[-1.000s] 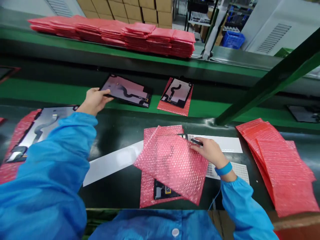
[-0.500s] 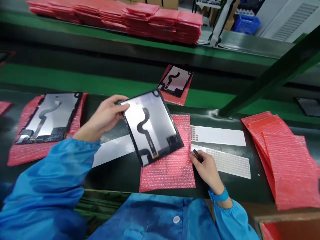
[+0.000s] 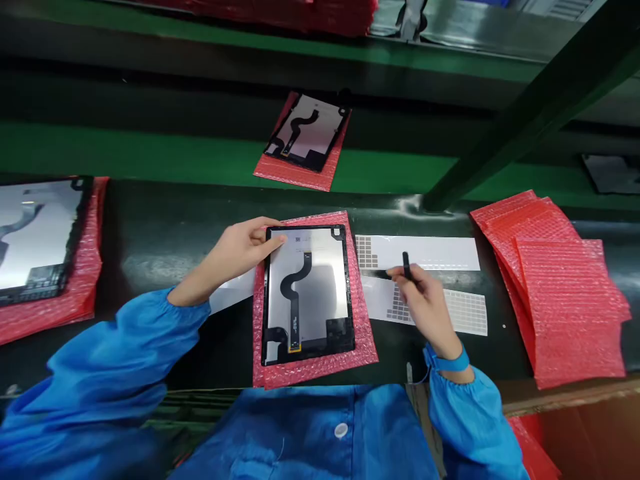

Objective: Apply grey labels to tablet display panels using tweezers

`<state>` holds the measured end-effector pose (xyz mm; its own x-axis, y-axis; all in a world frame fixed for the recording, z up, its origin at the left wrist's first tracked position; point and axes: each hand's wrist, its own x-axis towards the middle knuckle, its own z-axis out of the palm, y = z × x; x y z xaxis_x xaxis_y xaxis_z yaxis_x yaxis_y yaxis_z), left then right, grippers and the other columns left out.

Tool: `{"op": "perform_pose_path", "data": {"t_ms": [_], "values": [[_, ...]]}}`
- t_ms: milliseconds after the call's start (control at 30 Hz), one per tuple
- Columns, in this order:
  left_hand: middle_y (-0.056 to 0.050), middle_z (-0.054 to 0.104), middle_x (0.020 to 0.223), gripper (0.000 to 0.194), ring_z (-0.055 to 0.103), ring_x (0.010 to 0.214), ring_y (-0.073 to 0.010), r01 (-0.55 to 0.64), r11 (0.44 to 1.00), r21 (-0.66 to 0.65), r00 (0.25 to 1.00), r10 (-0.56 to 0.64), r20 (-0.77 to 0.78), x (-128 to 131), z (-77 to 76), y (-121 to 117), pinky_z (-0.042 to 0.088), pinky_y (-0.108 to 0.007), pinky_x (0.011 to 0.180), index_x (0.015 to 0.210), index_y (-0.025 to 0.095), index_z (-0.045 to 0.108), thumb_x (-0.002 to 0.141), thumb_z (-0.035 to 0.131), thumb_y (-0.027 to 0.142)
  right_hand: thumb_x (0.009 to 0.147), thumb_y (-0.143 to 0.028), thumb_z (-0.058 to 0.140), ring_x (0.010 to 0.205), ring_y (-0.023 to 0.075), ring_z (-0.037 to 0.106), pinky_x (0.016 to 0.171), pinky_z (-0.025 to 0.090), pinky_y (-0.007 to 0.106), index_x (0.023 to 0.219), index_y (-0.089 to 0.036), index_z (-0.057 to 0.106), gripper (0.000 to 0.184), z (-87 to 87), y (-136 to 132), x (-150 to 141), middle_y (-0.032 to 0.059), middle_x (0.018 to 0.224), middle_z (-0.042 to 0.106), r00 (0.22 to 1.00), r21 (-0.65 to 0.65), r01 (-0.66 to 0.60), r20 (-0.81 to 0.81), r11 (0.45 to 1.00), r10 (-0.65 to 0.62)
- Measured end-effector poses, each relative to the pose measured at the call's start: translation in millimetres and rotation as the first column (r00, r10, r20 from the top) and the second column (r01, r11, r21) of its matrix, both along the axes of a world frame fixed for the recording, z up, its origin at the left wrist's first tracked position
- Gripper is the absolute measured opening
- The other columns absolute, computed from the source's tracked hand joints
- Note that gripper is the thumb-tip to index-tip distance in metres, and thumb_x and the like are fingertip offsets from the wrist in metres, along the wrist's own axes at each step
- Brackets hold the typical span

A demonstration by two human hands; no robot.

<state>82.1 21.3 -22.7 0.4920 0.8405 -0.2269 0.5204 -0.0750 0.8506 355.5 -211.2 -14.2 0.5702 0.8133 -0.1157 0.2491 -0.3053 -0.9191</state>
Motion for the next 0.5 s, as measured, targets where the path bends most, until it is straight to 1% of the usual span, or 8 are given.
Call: {"op": "perform_pose_path", "data": {"t_ms": [67,133,167,233,300,333,400,500], "values": [[-0.004,0.064,0.076,0.039,0.068,0.084,-0.0305,0.017,0.969,0.248,0.984,0.027,-0.174,7,11.0,-7,0.051,-0.036,0.071,0.116,0.022,0.072,0.083,0.075,0.043,0.094,-0.058,0.064,0.068,0.0196,0.062,0.067,0.053,0.035,0.087,-0.023,0.079,0.039,-3.4,10,19,0.0025,0.072,0.066,0.997,0.026,-0.015,0.071,1.000,0.013],[-0.008,0.070,0.090,0.037,0.069,0.096,-0.0334,0.134,0.858,0.497,0.956,0.020,-0.293,20,22.6,-22,0.054,-0.041,0.082,0.121,0.021,0.071,0.090,0.065,0.040,0.096,-0.060,0.063,0.069,0.0185,0.062,0.067,0.052,0.034,0.089,-0.022,0.080,0.043,-11.6,22,35,0.0024,0.074,0.066,0.993,0.004,-0.023,0.119,1.000,0.023],[-0.010,0.072,0.097,0.035,0.070,0.100,-0.0331,0.213,0.794,0.569,0.951,-0.035,-0.306,29,27.1,-33,0.055,-0.042,0.086,0.121,0.021,0.071,0.093,0.061,0.039,0.097,-0.062,0.062,0.066,0.0174,0.061,0.065,0.050,0.032,0.090,-0.021,0.080,0.045,-17.0,27,40,0.0018,0.072,0.065,0.993,-0.011,-0.033,0.115,0.999,0.034],[-0.012,0.074,0.111,0.030,0.069,0.108,-0.0312,0.370,0.690,0.621,0.928,-0.253,-0.273,48,30.6,-56,0.056,-0.044,0.094,0.119,0.022,0.070,0.098,0.057,0.039,0.098,-0.063,0.062,0.059,0.0158,0.059,0.060,0.049,0.031,0.092,-0.020,0.078,0.047,-28.1,37,44,0.0001,0.065,0.064,0.996,-0.020,-0.070,0.051,0.997,0.071],[-0.015,0.071,0.130,0.033,0.066,0.122,-0.0320,0.523,0.564,0.639,0.842,-0.458,-0.286,67,25.4,-78,0.053,-0.047,0.104,0.121,0.021,0.070,0.101,0.057,0.043,0.096,-0.064,0.066,0.055,0.0160,0.062,0.059,0.052,0.031,0.094,-0.019,0.075,0.046,-37.5,43,43,-0.0005,0.062,0.067,0.994,0.005,-0.099,-0.034,0.995,0.099],[-0.017,0.067,0.139,0.038,0.062,0.131,-0.0337,0.584,0.501,0.638,0.794,-0.517,-0.320,76,20.0,-87,0.049,-0.049,0.110,0.125,0.019,0.069,0.101,0.058,0.047,0.094,-0.064,0.068,0.055,0.0167,0.064,0.059,0.055,0.031,0.095,-0.019,0.074,0.046,-41.1,45,41,0.0001,0.063,0.070,0.993,0.020,-0.100,-0.066,0.995,0.101],[-0.023,0.058,0.152,0.055,0.052,0.145,-0.0384,0.663,0.421,0.619,0.730,-0.545,-0.411,89,5.6,-98,0.041,-0.054,0.119,0.134,0.014,0.067,0.099,0.062,0.056,0.090,-0.065,0.073,0.058,0.0188,0.071,0.062,0.060,0.033,0.094,-0.019,0.072,0.046,-45.7,47,37,0.0022,0.067,0.075,0.991,0.040,-0.076,-0.110,0.996,0.080],[-0.027,0.053,0.157,0.073,0.045,0.151,-0.0429,0.710,0.385,0.590,0.695,-0.522,-0.495,99,-14.3,-103,0.032,-0.059,0.124,0.140,0.010,0.065,0.095,0.063,0.068,0.088,-0.066,0.075,0.060,0.0209,0.075,0.062,0.064,0.034,0.094,-0.020,0.071,0.047,-47.0,47,33,0.0034,0.067,0.077,0.993,0.034,-0.022,-0.117,0.999,0.026]]}}
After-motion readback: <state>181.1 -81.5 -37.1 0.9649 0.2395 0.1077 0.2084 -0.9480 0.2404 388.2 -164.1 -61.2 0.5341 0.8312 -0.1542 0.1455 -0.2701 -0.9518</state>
